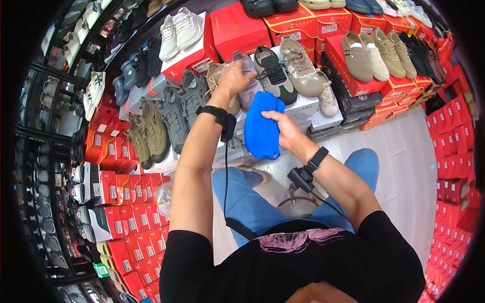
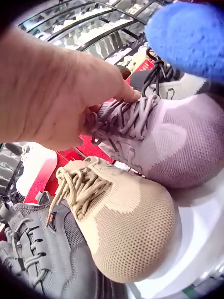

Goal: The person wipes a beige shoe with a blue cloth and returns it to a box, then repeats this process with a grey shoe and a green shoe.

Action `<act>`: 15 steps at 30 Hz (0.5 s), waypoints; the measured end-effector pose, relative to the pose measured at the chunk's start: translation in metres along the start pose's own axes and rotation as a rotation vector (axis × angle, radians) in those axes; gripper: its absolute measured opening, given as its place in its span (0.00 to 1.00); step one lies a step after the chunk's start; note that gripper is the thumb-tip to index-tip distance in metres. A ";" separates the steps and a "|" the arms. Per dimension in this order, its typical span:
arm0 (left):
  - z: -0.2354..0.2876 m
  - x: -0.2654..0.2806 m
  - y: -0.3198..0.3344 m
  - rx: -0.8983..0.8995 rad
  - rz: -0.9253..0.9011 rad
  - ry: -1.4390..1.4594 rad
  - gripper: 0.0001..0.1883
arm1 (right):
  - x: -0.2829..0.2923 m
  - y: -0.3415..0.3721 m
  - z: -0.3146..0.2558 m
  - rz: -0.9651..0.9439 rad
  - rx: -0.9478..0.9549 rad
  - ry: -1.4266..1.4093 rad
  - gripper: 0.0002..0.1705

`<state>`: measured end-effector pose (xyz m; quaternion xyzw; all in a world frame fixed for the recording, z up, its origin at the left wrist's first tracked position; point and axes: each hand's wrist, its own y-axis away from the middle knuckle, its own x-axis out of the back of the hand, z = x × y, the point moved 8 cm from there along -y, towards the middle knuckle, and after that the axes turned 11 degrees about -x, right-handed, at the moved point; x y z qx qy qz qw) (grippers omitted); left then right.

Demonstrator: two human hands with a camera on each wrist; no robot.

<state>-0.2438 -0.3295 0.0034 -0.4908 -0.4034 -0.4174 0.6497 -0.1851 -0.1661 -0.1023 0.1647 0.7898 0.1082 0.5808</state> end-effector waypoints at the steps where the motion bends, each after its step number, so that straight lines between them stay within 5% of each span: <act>1: 0.002 0.005 0.001 0.018 -0.025 0.006 0.30 | 0.002 -0.004 0.001 0.002 -0.007 -0.002 0.17; 6: 0.026 0.031 0.022 -0.032 -0.042 0.008 0.26 | 0.000 0.009 0.013 -0.009 -0.004 -0.103 0.17; 12: 0.089 0.053 0.092 -0.419 0.023 -0.106 0.23 | 0.016 0.059 0.044 0.096 0.084 0.070 0.18; 13: 0.086 0.045 0.103 -0.302 -0.176 -0.008 0.24 | 0.020 0.066 0.051 0.097 0.075 0.067 0.18; 15: 0.094 0.048 0.127 -0.259 -0.212 0.065 0.24 | 0.026 0.082 0.059 0.139 0.098 0.186 0.19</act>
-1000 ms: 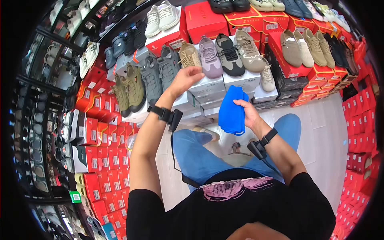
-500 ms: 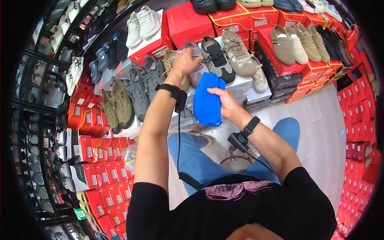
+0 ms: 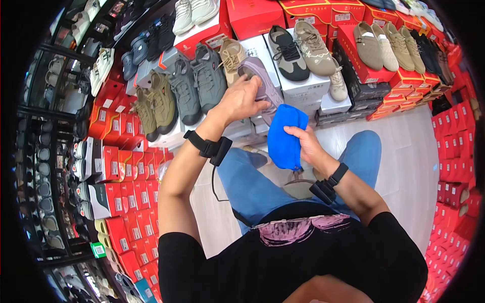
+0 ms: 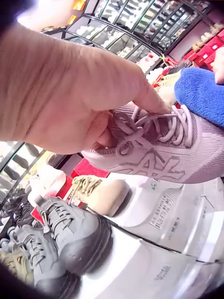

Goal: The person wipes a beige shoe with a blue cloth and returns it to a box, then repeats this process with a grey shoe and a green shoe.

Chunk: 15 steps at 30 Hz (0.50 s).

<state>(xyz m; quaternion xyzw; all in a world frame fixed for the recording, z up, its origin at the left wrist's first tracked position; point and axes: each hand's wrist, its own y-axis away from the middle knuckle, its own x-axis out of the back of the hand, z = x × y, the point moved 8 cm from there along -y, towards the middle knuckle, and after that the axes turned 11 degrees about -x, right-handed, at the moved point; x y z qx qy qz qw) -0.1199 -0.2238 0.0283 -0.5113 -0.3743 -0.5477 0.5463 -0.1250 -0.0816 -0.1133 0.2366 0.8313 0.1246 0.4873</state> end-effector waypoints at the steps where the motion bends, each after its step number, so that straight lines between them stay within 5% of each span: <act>1: 0.005 -0.004 0.010 0.028 -0.020 0.079 0.24 | 0.002 0.009 0.005 -0.001 -0.011 0.003 0.19; 9: 0.016 -0.031 0.073 0.312 0.032 0.373 0.30 | 0.005 0.052 0.034 0.002 -0.037 0.318 0.21; 15: 0.009 -0.040 0.105 0.405 -0.037 0.596 0.23 | 0.004 0.060 0.039 -0.081 -0.137 0.459 0.24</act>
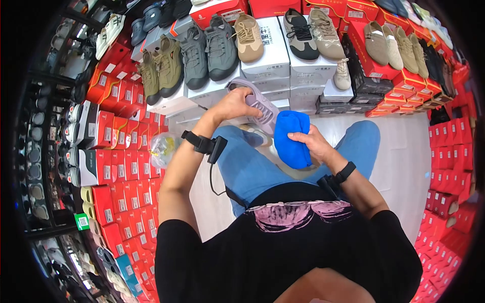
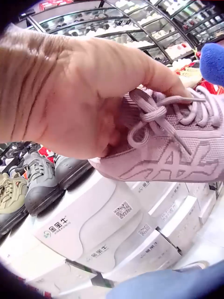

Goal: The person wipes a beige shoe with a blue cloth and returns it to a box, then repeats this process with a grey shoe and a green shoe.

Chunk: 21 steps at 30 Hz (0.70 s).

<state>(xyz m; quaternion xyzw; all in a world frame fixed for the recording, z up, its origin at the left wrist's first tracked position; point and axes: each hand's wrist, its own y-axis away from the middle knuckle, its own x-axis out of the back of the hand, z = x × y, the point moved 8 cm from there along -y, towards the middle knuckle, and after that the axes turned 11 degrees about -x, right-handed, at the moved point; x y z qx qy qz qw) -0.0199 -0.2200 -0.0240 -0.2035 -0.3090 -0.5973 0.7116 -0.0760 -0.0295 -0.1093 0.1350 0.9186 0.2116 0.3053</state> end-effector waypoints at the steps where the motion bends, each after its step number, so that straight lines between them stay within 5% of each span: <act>1: -0.004 -0.005 0.005 0.006 -0.043 0.018 0.23 | 0.002 0.003 -0.002 -0.003 -0.006 0.009 0.24; 3: 0.004 -0.009 0.015 -0.031 -0.065 0.039 0.23 | -0.001 0.009 0.001 -0.155 -0.139 0.075 0.25; 7: 0.000 -0.023 0.030 0.027 -0.040 0.137 0.23 | 0.019 0.005 -0.032 -0.077 -0.120 0.259 0.26; 14: 0.021 -0.059 0.029 -0.235 -0.071 0.014 0.26 | -0.024 -0.025 -0.121 0.127 0.356 0.492 0.22; 16: 0.033 -0.070 0.031 -0.238 -0.161 -0.047 0.25 | -0.051 -0.025 -0.133 0.364 0.561 1.193 0.20; 19: 0.044 -0.066 0.035 -0.251 -0.141 -0.037 0.25 | -0.071 -0.024 -0.117 0.249 0.794 1.195 0.19; 21: 0.039 -0.064 0.039 -0.216 -0.133 -0.017 0.25 | -0.065 -0.023 -0.103 0.230 0.743 1.219 0.18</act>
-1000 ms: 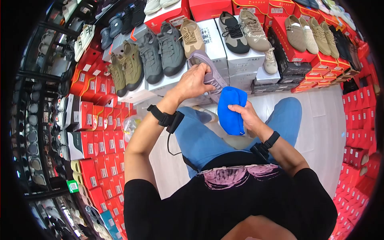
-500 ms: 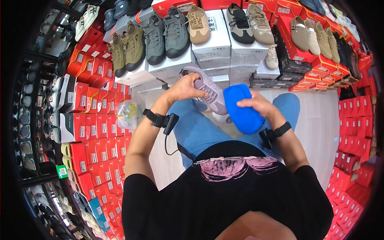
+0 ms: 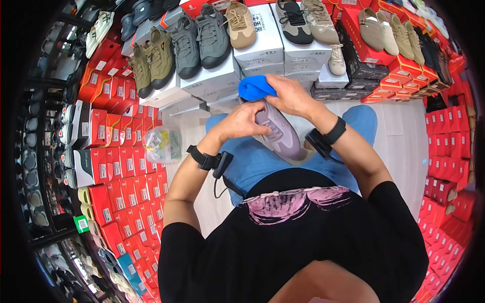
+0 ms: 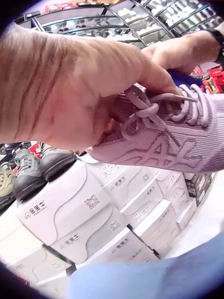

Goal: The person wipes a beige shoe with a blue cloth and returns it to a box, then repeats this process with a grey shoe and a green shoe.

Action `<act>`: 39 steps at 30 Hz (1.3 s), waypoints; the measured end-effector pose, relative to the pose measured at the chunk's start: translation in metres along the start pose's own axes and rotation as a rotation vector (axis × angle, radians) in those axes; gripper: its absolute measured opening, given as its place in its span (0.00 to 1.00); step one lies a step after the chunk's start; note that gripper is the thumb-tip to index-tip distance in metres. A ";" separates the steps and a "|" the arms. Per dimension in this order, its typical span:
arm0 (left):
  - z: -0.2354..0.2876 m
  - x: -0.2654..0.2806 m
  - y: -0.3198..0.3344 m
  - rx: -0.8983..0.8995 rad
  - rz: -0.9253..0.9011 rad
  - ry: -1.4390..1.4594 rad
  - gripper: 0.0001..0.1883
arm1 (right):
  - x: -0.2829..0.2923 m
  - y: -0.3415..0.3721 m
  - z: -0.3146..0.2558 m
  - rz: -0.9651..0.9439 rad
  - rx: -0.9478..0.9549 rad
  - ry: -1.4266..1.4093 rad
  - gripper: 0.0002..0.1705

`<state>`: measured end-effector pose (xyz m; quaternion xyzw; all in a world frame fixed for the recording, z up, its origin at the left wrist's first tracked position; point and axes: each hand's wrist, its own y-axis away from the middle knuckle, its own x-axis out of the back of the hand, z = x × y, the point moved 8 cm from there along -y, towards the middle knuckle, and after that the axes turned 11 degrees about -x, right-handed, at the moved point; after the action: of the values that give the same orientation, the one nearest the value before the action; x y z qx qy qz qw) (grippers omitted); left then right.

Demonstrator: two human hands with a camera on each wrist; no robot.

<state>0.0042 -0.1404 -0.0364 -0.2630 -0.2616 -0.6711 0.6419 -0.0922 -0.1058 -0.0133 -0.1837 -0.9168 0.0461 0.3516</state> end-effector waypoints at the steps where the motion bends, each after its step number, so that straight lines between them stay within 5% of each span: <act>1: 0.000 0.009 0.003 -0.037 0.120 0.048 0.26 | -0.003 0.009 0.003 -0.039 -0.032 0.014 0.18; 3: -0.006 0.021 0.009 -0.074 0.245 0.101 0.27 | -0.002 0.027 0.010 -0.076 -0.090 0.016 0.17; 6: -0.035 0.044 0.024 0.210 0.372 -0.060 0.27 | -0.004 0.056 0.022 -0.171 -0.080 0.012 0.17; 9: -0.062 0.053 0.037 0.325 0.565 -0.051 0.28 | -0.011 0.069 0.046 -0.232 -0.260 0.119 0.16; 15: -0.076 0.017 0.029 0.369 0.849 0.386 0.24 | 0.032 0.047 0.043 0.423 -0.370 0.007 0.25; 18: -0.084 -0.020 0.022 0.483 1.035 0.873 0.21 | 0.037 0.029 0.022 0.512 -0.232 0.216 0.29; 21: -0.076 -0.037 0.002 0.371 1.048 1.259 0.21 | 0.030 0.023 -0.006 0.574 -0.076 0.423 0.34; 23: -0.065 -0.037 -0.007 0.334 0.940 1.262 0.21 | 0.018 0.020 -0.019 0.519 0.033 0.477 0.30; 25: -0.065 -0.044 -0.007 0.380 1.129 1.533 0.22 | 0.009 0.023 -0.025 0.504 0.065 0.471 0.25; 34: -0.052 -0.025 0.000 0.246 0.900 1.989 0.35 | -0.018 0.055 -0.028 0.292 0.154 0.096 0.30; 37: -0.058 -0.002 0.006 0.137 1.128 1.866 0.33 | -0.018 0.062 -0.019 0.227 0.138 -0.023 0.31; 39: -0.058 0.011 0.002 -0.007 1.111 2.003 0.28 | -0.022 0.065 -0.003 0.159 0.007 -0.222 0.27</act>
<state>0.0045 -0.1880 -0.0712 0.3087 0.5213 -0.2037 0.7690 -0.0556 -0.0539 -0.0390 -0.2484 -0.9323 0.0973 0.2441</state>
